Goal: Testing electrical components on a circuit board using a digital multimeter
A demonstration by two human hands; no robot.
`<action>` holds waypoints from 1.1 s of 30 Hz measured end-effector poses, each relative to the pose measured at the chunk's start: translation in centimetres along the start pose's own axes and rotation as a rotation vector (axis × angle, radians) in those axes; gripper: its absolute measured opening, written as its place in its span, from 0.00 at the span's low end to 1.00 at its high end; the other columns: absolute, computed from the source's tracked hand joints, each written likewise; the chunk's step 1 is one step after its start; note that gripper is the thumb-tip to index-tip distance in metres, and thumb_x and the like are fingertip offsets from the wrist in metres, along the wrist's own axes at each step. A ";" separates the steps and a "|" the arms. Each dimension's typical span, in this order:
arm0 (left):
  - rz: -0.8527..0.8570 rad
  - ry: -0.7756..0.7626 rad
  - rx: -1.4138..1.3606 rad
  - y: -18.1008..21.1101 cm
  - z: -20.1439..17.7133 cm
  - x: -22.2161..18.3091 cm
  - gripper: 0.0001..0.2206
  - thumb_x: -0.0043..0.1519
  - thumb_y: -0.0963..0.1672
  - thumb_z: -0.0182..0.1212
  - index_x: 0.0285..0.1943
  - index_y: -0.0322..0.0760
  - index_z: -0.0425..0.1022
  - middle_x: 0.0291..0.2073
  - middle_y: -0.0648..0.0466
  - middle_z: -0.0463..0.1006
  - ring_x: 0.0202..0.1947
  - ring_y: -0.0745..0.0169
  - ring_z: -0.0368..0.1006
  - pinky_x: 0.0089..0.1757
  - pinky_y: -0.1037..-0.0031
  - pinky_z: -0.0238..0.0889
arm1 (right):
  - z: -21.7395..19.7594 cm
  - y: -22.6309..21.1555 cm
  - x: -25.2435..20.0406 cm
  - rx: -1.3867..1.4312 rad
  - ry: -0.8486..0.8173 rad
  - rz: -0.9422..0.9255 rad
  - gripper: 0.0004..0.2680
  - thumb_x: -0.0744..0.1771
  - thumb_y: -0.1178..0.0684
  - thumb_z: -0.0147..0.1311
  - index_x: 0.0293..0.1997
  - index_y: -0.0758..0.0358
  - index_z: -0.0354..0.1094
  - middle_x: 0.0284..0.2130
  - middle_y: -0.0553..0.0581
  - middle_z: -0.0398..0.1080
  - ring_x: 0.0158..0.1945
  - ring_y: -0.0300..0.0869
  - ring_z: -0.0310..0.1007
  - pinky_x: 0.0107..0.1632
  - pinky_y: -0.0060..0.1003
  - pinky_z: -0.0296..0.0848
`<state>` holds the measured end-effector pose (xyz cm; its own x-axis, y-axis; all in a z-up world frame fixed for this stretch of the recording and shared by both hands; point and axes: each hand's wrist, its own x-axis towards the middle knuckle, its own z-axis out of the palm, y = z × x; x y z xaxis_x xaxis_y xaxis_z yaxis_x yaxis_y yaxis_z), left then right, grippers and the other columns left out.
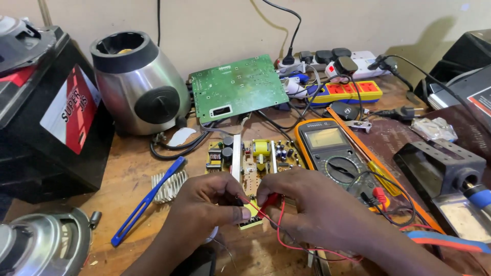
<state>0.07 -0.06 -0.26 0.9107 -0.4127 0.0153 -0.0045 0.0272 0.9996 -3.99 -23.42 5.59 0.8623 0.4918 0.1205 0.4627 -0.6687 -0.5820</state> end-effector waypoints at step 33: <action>0.035 -0.072 -0.216 -0.9 -0.4 0.1 0.14 0.52 0.35 0.80 0.42 0.31 0.80 0.29 0.51 0.79 0.32 0.67 0.75 0.34 0.76 0.73 | 2.0 0.6 0.1 0.146 0.208 0.059 0.07 0.67 0.42 0.64 0.39 0.49 0.78 0.31 0.45 0.78 0.33 0.35 0.77 0.39 0.33 0.74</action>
<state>0.34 0.25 -1.12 0.8796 -0.4720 0.0590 0.0602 0.2335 0.9705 -4.04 -22.67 3.59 0.9179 0.3186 0.2367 0.3884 -0.5981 -0.7010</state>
